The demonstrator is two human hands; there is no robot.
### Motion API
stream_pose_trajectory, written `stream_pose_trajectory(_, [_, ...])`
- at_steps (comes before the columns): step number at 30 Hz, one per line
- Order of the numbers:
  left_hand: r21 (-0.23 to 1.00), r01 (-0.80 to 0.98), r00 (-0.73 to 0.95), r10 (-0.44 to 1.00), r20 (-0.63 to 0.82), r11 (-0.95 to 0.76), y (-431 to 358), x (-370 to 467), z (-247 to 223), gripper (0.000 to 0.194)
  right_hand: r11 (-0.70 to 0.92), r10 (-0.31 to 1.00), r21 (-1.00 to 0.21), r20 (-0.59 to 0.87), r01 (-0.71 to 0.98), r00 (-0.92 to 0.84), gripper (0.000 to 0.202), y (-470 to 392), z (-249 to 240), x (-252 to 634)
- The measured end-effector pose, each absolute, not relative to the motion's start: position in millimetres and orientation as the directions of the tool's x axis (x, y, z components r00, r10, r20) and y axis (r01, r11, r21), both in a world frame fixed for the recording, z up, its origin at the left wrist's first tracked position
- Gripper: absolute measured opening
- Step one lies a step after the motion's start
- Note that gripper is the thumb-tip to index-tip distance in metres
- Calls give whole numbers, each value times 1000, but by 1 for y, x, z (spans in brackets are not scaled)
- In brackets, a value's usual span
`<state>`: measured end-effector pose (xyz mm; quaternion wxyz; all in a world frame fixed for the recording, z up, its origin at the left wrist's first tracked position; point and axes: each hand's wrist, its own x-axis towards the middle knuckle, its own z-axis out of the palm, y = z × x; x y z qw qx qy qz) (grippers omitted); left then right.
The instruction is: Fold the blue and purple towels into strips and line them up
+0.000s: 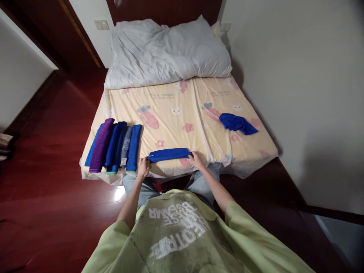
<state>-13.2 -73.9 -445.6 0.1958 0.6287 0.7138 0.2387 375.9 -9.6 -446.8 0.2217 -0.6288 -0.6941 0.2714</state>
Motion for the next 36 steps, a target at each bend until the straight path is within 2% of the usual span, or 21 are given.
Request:
stream_pose_trajectory(7, [482,819,-271,950,-155,312,-45,-2,-424,40,-57,986,-598,-159,799,-49,20,14,-441,366])
stream_pose_trajectory(12, [460,785,-322,908,-267,414,-28,-1,-412,38,-119,969,-587,-245,801,-36,23,31,-435,364])
stream_pose_trajectory(25, [468,764,-353,895,-274,444,-27,6,-399,30,-152,962,-586,-271,796,-15,27,40,-432,362])
stream_pose_trajectory(29, [433,802,-338,911,-238,411,-28,7,-400,32,-116,976,-584,-216,804,-17,23,37,-432,361])
stream_pose_trajectory(32, [378,874,-290,952,-102,306,-30,5,-401,31,-43,995,-570,-102,820,-18,25,30,-429,361])
stream_pose_trajectory(34, [365,921,-145,989,3,134,-30,2,-400,30,77,997,-536,38,841,-67,29,26,-426,363])
stream_pose_trajectory(36, [379,923,61,997,44,-73,-28,-2,-400,33,257,966,-485,137,836,-218,32,23,-422,365])
